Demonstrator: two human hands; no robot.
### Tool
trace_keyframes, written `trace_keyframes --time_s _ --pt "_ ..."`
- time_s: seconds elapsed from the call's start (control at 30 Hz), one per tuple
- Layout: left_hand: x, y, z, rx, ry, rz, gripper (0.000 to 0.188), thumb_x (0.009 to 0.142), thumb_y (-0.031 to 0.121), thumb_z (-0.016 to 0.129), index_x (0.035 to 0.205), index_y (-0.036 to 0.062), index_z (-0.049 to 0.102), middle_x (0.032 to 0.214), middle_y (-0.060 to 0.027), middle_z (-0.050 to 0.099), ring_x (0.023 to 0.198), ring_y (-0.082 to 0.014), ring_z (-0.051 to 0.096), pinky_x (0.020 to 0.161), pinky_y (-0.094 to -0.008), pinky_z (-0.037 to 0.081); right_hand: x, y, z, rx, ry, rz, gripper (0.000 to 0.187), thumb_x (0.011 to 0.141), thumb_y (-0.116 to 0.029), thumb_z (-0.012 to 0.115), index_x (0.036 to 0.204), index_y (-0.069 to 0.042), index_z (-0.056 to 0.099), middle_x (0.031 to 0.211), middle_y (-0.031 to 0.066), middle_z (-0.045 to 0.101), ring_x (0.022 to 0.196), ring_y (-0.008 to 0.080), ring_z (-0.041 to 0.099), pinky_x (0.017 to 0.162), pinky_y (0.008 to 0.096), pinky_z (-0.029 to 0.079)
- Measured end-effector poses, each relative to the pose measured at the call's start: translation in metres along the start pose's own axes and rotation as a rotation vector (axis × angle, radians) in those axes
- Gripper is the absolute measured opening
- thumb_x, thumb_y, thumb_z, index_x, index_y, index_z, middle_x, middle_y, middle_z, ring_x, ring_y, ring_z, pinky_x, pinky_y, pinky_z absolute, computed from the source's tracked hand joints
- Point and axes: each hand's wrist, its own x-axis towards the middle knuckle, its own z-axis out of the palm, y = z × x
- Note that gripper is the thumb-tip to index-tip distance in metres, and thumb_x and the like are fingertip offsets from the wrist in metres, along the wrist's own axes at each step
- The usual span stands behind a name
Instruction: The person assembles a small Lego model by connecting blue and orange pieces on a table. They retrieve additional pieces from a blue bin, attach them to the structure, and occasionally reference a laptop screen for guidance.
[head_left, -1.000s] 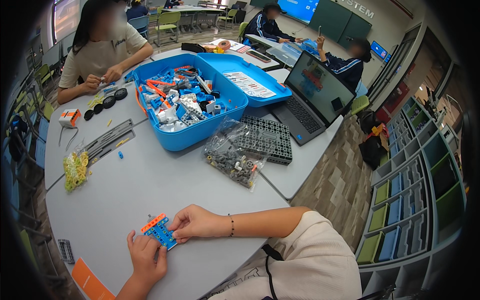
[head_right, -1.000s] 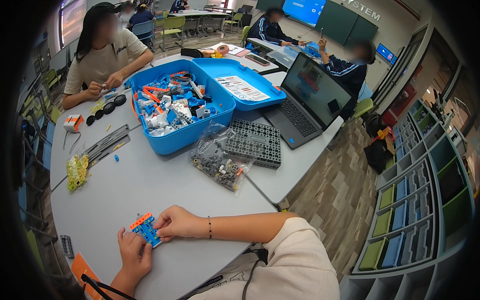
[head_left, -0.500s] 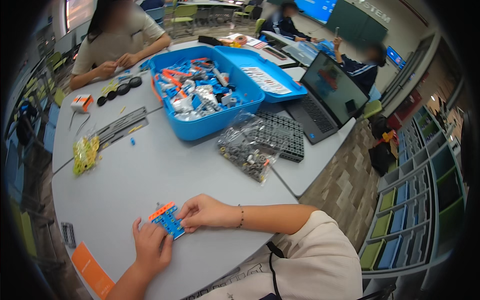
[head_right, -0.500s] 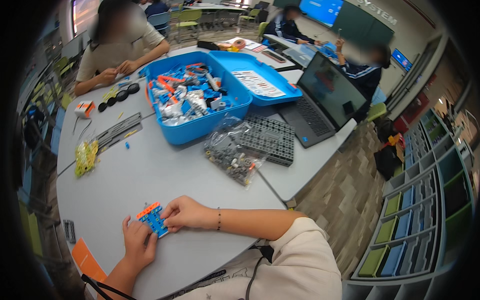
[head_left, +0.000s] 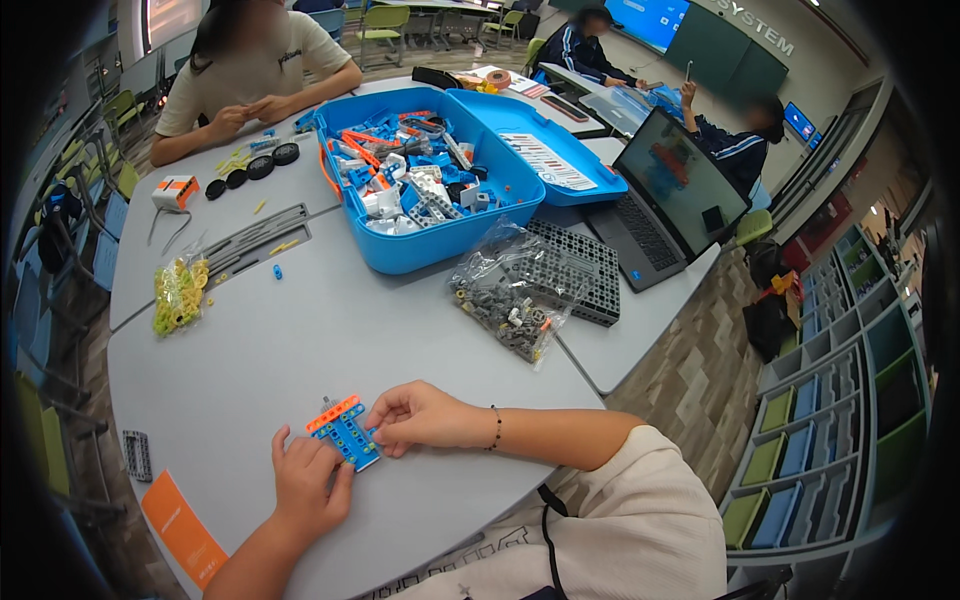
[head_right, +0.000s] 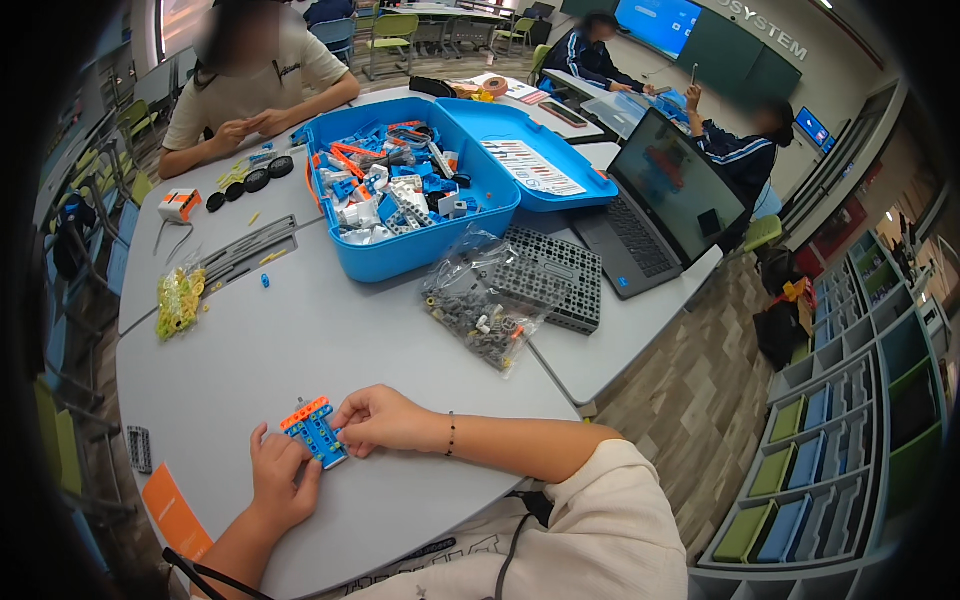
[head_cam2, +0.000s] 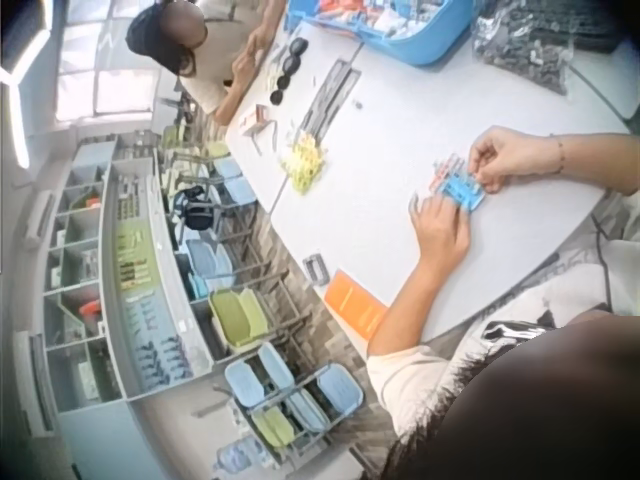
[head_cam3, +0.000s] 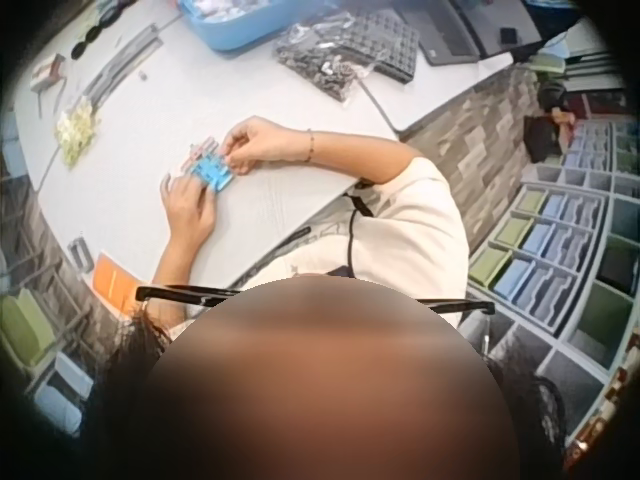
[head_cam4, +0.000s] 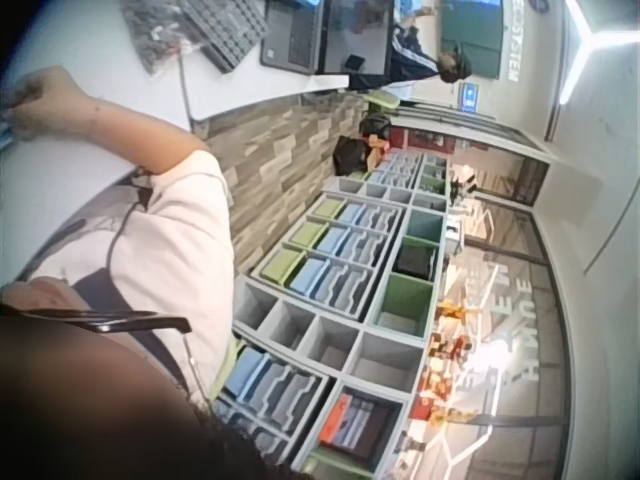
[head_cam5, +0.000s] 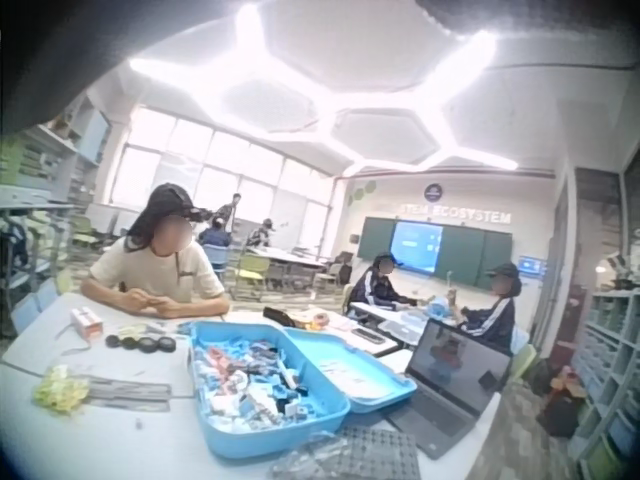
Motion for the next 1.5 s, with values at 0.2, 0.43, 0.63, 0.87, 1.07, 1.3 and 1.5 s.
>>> trace_keyframes --time_s 0.2,0.43,0.63,0.87,1.07,1.3,1.5 --pt "-0.001 0.000 0.001 0.001 0.007 0.001 0.012 0.071 0.008 0.064 0.072 0.0091 0.052 0.070 -0.0044 0.050 0.072 -0.0234 0.050 0.101 -0.0500 0.026 0.001 0.003 0.001 -0.012 -0.025 -0.030 0.023 0.086 -0.008 0.065 0.104 0.005 0.058 0.086 0.0093 0.065 0.074 0.0124 0.065 0.065 0.0234 0.056" --pt "-0.002 -0.002 0.002 -0.008 0.005 -0.005 0.011 0.071 0.008 0.064 0.073 0.0088 0.053 0.071 -0.0048 0.050 0.073 -0.0237 0.051 0.101 -0.0507 0.026 0.003 0.005 0.000 -0.028 -0.036 -0.053 0.024 0.086 -0.009 0.065 0.104 0.005 0.058 0.085 0.0095 0.065 0.072 0.0127 0.065 0.065 0.0240 0.056" --pt "0.001 0.003 -0.002 -0.008 0.021 0.014 0.010 0.073 0.008 0.063 0.076 0.0084 0.054 0.074 -0.0055 0.051 0.076 -0.0250 0.052 0.101 -0.0510 0.026 0.000 -0.001 0.000 -0.027 -0.043 -0.007 0.027 0.084 -0.008 0.068 0.106 0.007 0.060 0.088 0.0111 0.065 0.072 0.0135 0.065 0.067 0.0248 0.056" --pt "-0.007 -0.003 -0.004 -0.017 -0.055 -0.037 0.011 0.077 0.011 0.066 0.078 0.0096 0.055 0.077 -0.0045 0.052 0.078 -0.0238 0.053 0.100 -0.0530 0.029 -0.001 -0.004 -0.005 -0.197 -0.081 -0.026 0.033 0.080 0.000 0.072 0.112 0.004 0.062 0.097 0.0100 0.066 0.089 0.0105 0.063 0.082 0.0225 0.053" --pt "-0.003 -0.003 -0.006 -0.041 -0.047 -0.023 0.009 0.078 0.011 0.066 0.080 0.0100 0.057 0.077 -0.0033 0.053 0.078 -0.0225 0.053 0.100 -0.0532 0.028 -0.006 -0.007 -0.002 -0.346 -0.030 -0.079 0.031 0.082 -0.001 0.071 0.111 0.004 0.062 0.099 0.0109 0.066 0.090 0.0113 0.064 0.082 0.0220 0.054" --pt "-0.005 -0.004 -0.005 -0.063 -0.034 -0.033 0.009 0.079 0.012 0.066 0.080 0.0107 0.058 0.077 -0.0027 0.053 0.078 -0.0219 0.053 0.101 -0.0531 0.028 -0.007 -0.002 -0.001 -0.459 -0.020 -0.221 0.026 0.081 0.001 0.070 0.106 0.005 0.063 0.101 0.0128 0.067 0.093 0.0144 0.066 0.084 0.0246 0.056" --pt "-0.004 -0.005 -0.006 -0.070 -0.089 -0.043 0.010 0.078 0.013 0.067 0.078 0.0119 0.057 0.077 -0.0014 0.054 0.078 -0.0204 0.053 0.101 -0.0533 0.028 -0.006 0.001 -0.004 -0.551 -0.024 -0.303 0.021 0.080 0.001 0.071 0.100 0.004 0.066 0.096 0.0117 0.068 0.091 0.0133 0.066 0.080 0.0236 0.057"
